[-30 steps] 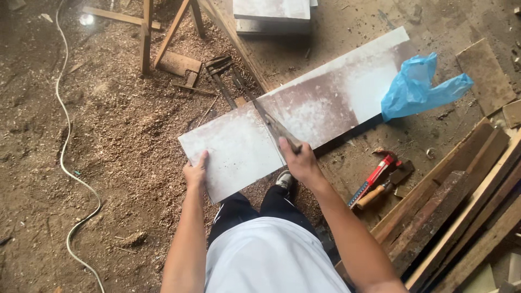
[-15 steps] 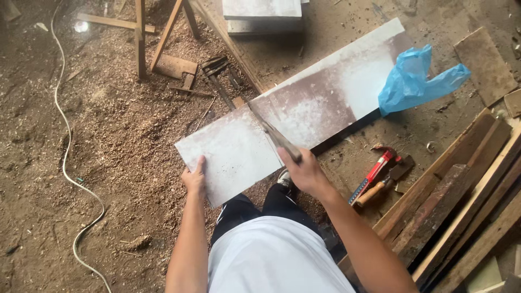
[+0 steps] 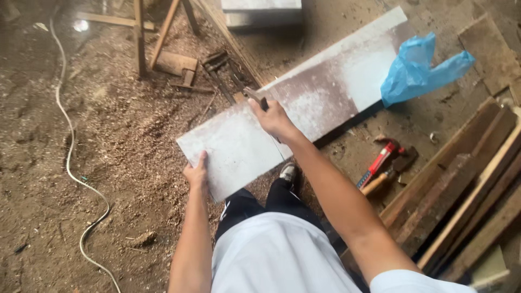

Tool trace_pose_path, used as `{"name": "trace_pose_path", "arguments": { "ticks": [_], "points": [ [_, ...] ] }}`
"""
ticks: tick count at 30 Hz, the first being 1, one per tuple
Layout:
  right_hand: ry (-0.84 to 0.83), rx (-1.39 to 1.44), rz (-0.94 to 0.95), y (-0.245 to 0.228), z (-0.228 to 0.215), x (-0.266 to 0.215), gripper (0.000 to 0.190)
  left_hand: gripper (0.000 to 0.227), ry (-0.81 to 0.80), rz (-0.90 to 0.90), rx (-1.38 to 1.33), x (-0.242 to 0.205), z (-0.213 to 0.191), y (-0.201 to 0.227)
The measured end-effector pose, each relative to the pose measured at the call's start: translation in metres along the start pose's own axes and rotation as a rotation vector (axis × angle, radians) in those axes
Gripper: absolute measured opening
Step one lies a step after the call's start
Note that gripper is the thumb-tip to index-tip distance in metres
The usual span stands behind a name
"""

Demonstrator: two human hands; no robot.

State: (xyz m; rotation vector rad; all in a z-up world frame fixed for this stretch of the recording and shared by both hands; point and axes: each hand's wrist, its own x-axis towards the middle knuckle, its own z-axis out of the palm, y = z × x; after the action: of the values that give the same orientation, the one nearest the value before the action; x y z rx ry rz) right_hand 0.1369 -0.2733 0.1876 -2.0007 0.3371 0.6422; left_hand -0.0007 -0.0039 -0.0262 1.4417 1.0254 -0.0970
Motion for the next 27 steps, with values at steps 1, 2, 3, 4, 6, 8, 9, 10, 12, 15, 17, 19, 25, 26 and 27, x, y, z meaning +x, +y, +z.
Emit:
{"name": "trace_pose_path", "arguments": {
  "ticks": [1, 2, 3, 4, 6, 8, 9, 10, 12, 15, 17, 19, 25, 26, 27],
  "points": [
    [0.025, -0.002, -0.053, 0.007, -0.008, -0.019, 0.052, 0.058, -0.003, -0.005, -0.012, 0.002, 0.002, -0.002],
    [0.050, -0.003, -0.105, 0.016, -0.015, -0.044, 0.051, 0.058, -0.005, -0.009, -0.025, 0.003, 0.001, -0.003],
    [0.014, -0.010, 0.006, 0.024, -0.023, -0.068, 0.049, 0.058, -0.010, -0.001, -0.046, 0.010, 0.005, 0.002],
    [-0.021, -0.016, 0.118, 0.033, -0.030, -0.093, 0.048, 0.058, -0.018, 0.014, -0.076, 0.016, 0.010, 0.007],
    [0.117, 0.006, -0.136, 0.050, -0.032, -0.126, 0.048, 0.057, -0.034, 0.023, -0.116, 0.015, 0.010, 0.006],
    [0.108, 0.003, -0.080, 0.056, -0.020, -0.118, 0.048, 0.056, -0.035, 0.021, -0.074, 0.008, 0.002, 0.001],
    [0.110, 0.001, -0.060, 0.056, -0.014, -0.105, 0.048, 0.055, -0.040, 0.026, -0.058, 0.008, 0.004, 0.001],
    [0.098, 0.061, -0.112, 0.052, -0.006, -0.081, 0.046, 0.055, -0.033, 0.020, -0.058, 0.006, 0.003, 0.002],
    [0.082, 0.092, -0.043, 0.041, 0.009, -0.030, 0.051, 0.054, -0.030, 0.007, -0.058, 0.000, 0.008, 0.000],
    [0.122, 0.050, -0.062, 0.020, 0.016, 0.022, 0.053, 0.051, -0.027, 0.000, -0.102, 0.001, 0.010, 0.006],
    [0.119, 0.052, -0.084, 0.015, 0.015, 0.017, 0.051, 0.051, -0.048, 0.059, -0.138, 0.000, 0.007, 0.007],
    [0.067, 0.060, -0.001, 0.022, 0.002, -0.014, 0.049, 0.051, -0.053, 0.065, -0.151, -0.001, 0.008, 0.007],
    [0.077, -0.048, -0.170, 0.060, -0.025, -0.137, 0.055, 0.051, -0.022, 0.006, -0.073, -0.001, 0.011, 0.011],
    [0.069, -0.053, -0.044, 0.059, -0.023, -0.131, 0.050, 0.051, -0.013, 0.002, -0.041, 0.000, 0.012, 0.012],
    [0.059, -0.060, 0.080, 0.056, -0.018, -0.118, 0.047, 0.050, 0.000, -0.004, -0.010, -0.001, 0.010, 0.011]
  ]
}}
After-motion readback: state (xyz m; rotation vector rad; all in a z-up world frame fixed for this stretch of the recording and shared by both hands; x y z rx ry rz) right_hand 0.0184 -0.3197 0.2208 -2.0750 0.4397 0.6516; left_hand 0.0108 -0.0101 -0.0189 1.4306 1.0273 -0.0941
